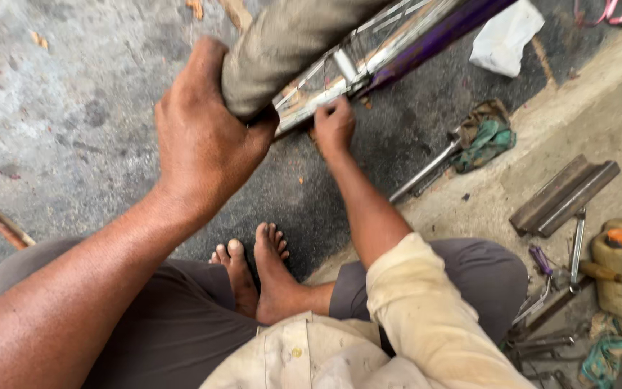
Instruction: The person pulls a tire away from a bicycle rim by hand and presses along the inner surface of the rim.
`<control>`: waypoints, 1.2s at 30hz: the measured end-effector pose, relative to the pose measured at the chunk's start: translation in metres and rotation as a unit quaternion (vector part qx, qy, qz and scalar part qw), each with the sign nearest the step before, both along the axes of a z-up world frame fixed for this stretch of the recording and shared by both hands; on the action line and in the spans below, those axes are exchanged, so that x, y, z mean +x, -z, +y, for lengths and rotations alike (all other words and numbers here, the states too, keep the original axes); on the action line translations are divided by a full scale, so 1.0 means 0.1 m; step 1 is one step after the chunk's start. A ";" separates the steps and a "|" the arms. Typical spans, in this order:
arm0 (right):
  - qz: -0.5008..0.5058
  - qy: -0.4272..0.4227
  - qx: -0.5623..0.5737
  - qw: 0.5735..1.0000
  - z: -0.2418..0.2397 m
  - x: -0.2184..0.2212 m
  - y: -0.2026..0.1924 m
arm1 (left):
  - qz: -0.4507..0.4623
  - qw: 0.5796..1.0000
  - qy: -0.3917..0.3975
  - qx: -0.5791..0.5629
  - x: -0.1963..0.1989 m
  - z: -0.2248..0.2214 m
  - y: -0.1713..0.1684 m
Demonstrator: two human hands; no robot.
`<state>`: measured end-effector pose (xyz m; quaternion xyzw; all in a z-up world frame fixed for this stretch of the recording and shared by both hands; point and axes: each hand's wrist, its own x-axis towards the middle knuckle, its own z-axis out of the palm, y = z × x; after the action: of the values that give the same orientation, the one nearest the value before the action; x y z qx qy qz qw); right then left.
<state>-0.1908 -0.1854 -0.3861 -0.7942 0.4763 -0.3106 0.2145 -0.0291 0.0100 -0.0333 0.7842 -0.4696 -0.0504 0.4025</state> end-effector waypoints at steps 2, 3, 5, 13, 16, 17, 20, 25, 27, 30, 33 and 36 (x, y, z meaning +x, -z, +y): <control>0.029 0.004 0.074 0.997 -0.05 -0.02 -0.08 | -0.011 1.000 0.001 -0.015 0.04 -0.03 -0.01; 0.045 0.006 0.113 0.993 -0.04 -0.04 -0.14 | -0.016 1.000 0.007 -0.023 0.07 -0.03 -0.01; 0.057 0.033 0.145 0.987 0.07 -0.08 -0.23 | -0.005 1.000 0.012 -0.015 0.00 0.03 0.01; 0.056 0.026 0.143 0.988 0.08 -0.02 -0.30 | 0.009 1.000 -0.005 0.004 0.02 -0.01 -0.05; 0.042 0.051 0.229 0.971 0.05 -0.03 -0.30 | 0.005 1.000 -0.012 0.011 0.04 -0.02 -0.08; 0.007 0.095 0.294 0.951 -0.09 -0.07 -0.35 | 0.014 1.000 -0.009 0.011 0.04 -0.02 -0.07; -0.095 0.134 0.359 0.919 -0.22 -0.11 -0.41 | 0.026 1.000 -0.005 0.015 0.03 -0.03 -0.07; -0.008 0.107 0.174 0.979 -0.30 0.03 -0.07 | -0.011 1.000 -0.011 0.020 0.02 -0.04 -0.08; -0.050 0.119 -0.033 0.991 -0.36 -0.01 0.02 | 0.024 0.999 -0.016 0.038 0.03 -0.02 -0.06; -0.102 0.158 0.297 0.936 -0.24 0.02 -0.04 | 0.031 0.999 -0.014 0.039 0.04 -0.04 -0.06; -0.118 0.166 0.401 0.893 -0.17 0.04 -0.15 | 0.014 1.000 -0.008 0.024 0.03 -0.07 -0.09; -0.013 0.187 0.415 0.890 -0.24 0.11 -0.14 | 0.028 0.999 -0.005 0.042 -0.01 -0.05 -0.10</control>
<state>-0.1795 -0.2098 -0.3724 -0.5251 0.6984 -0.1296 0.4688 -0.0299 0.0054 -0.0229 0.8008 -0.4521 -0.0898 0.3825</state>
